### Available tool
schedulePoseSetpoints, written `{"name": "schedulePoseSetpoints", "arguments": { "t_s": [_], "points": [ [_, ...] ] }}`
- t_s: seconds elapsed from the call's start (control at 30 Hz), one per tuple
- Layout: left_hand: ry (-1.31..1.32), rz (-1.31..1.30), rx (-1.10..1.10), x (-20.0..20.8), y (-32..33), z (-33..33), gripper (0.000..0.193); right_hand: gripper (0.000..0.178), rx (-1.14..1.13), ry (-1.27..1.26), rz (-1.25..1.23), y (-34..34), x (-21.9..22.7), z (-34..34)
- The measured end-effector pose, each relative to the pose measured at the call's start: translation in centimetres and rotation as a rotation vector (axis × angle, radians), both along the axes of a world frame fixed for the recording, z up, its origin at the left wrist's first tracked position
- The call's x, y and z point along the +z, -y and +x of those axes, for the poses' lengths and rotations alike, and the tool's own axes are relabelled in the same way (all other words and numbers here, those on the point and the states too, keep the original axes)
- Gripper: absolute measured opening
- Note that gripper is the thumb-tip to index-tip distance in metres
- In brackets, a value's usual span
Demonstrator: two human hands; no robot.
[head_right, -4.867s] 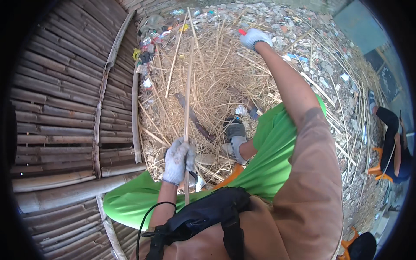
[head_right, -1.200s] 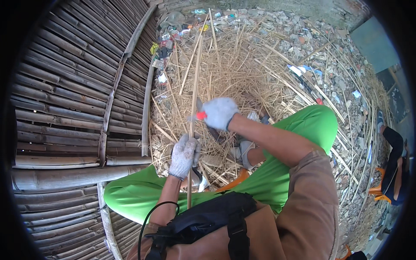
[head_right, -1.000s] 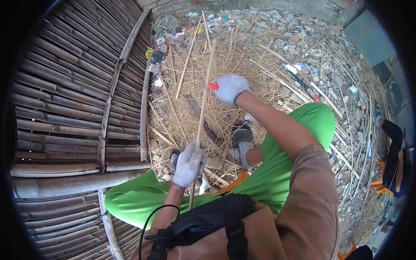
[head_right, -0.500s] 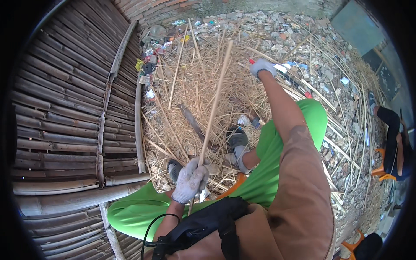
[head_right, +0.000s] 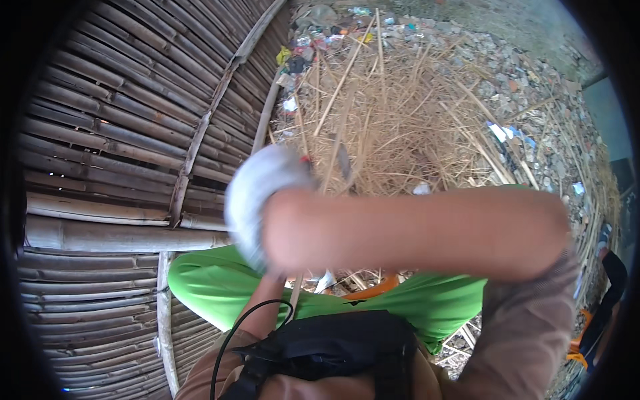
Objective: The person uses a knife to shave and smooth a thin strip of bamboo by hand. They hold the strip with one gloved hand and scrape the knife along the length of the bamboo repeatedly, occasionally turning it over to work on different sides.
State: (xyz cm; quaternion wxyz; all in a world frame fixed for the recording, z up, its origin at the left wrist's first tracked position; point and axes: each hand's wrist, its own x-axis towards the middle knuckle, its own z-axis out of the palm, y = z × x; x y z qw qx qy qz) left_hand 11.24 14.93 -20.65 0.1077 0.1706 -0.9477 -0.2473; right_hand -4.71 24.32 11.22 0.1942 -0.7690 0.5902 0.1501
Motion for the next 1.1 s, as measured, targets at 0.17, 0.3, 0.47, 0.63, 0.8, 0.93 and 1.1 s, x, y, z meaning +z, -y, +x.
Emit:
{"name": "schedulePoseSetpoints", "arguments": {
  "t_s": [0.17, 0.3, 0.47, 0.63, 0.8, 0.93, 1.1],
  "points": [
    [0.249, 0.327, 0.215, 4.0, -2.9, -3.4, 0.029, 0.03, 0.239, -0.024, 0.033, -3.4, 1.5, 3.7],
    [0.227, 0.235, 0.17, 3.4, -3.9, -4.4, 0.025, 0.031, 0.249, -0.056, 0.05, -5.4, 1.2, 3.2],
    [0.299, 0.407, 0.309, 4.5, -2.8, -3.0, 0.031, 0.032, 0.237, -0.078, 0.039, -5.3, 0.5, 3.0],
    [0.076, 0.131, 0.143, 3.2, -1.3, -2.4, 0.04, 0.034, 0.099, -0.095, -0.058, -8.1, 0.8, -0.4],
    [0.144, 0.873, 0.341, 9.2, -2.9, -4.3, 0.033, 0.027, -0.379, 0.079, -0.405, -6.9, -7.2, -9.6],
    [-0.016, 1.148, 0.275, 8.6, -3.3, -4.1, 0.028, 0.037, -0.785, 0.253, -0.638, -6.0, -19.3, -12.3],
    [-0.142, 1.474, 0.323, 7.2, -3.7, -4.5, 0.031, 0.041, -0.786, 0.313, -0.509, -6.3, -22.8, -10.0]
  ]
}}
